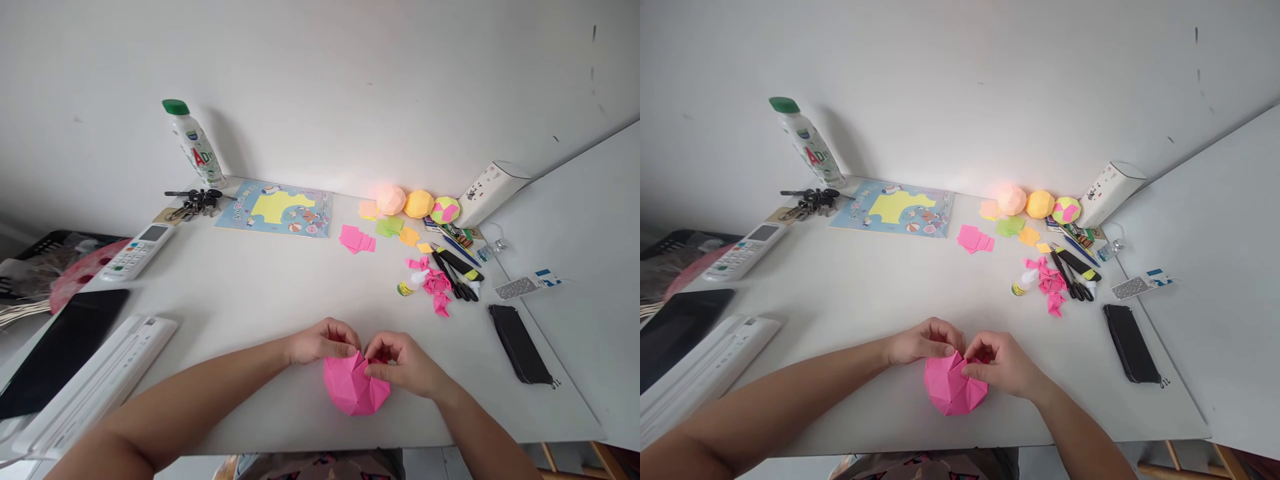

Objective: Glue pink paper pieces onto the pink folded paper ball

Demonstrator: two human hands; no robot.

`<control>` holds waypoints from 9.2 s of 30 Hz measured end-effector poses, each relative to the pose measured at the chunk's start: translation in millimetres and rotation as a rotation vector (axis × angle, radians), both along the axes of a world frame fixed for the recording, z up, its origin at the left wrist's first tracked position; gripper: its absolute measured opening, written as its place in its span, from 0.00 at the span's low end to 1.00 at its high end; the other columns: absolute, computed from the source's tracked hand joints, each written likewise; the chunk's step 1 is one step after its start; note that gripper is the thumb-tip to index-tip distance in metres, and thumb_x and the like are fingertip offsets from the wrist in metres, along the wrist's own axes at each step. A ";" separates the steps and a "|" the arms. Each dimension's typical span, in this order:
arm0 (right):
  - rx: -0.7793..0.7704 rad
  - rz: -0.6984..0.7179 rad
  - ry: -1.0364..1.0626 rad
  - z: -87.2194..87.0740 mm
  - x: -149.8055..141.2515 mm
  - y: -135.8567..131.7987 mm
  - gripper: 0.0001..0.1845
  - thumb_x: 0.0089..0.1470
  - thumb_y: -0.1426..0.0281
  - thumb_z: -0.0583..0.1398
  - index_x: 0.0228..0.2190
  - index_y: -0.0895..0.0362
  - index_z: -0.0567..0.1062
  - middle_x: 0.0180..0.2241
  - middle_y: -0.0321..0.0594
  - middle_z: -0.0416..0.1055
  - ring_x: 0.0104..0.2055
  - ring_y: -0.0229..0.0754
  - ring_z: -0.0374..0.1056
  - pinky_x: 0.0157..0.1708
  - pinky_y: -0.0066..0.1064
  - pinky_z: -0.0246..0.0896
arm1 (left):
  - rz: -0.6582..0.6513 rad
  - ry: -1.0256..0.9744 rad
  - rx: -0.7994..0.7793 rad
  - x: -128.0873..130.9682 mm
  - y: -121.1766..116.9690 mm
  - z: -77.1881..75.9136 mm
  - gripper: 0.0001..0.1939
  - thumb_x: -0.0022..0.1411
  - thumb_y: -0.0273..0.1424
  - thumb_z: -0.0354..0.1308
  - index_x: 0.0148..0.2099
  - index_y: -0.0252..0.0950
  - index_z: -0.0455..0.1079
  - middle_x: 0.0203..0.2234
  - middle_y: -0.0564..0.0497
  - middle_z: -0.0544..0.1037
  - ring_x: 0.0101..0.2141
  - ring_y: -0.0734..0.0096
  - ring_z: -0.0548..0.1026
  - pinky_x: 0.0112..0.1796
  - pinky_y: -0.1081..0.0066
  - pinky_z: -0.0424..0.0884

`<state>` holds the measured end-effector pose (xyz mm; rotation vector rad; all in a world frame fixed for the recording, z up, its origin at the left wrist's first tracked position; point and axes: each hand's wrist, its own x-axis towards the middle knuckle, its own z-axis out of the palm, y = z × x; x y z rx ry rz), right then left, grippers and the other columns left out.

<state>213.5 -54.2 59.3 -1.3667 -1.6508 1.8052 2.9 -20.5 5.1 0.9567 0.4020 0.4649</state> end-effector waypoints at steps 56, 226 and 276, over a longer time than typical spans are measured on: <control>0.630 0.119 -0.091 -0.9 8.4 -1.5 0.09 0.54 0.68 0.60 0.28 0.52 0.81 0.28 0.41 0.74 0.26 0.36 0.68 0.25 0.27 0.63 | -0.019 0.020 0.043 0.4 0.9 -1.0 0.12 0.52 0.37 0.64 0.32 0.32 0.73 0.29 0.49 0.75 0.33 0.70 0.71 0.39 0.67 0.67; 0.031 -0.054 0.194 -2.1 -1.0 1.8 0.08 0.46 0.68 0.65 0.29 0.58 0.73 0.25 0.33 0.65 0.25 0.32 0.58 0.24 0.24 0.56 | 0.045 0.170 0.143 5.1 -15.1 18.2 0.20 0.55 0.45 0.58 0.26 0.32 0.61 0.20 0.57 0.61 0.22 0.80 0.57 0.25 0.75 0.54; 0.318 -0.424 0.437 -20.2 0.3 2.4 0.04 0.49 0.68 0.64 0.25 0.54 0.74 0.23 0.34 0.67 0.26 0.36 0.61 0.27 0.30 0.58 | 0.137 -0.047 -0.062 9.2 -11.1 3.7 0.37 0.49 0.46 0.63 0.57 0.40 0.55 0.51 0.42 0.65 0.48 0.58 0.66 0.48 0.56 0.62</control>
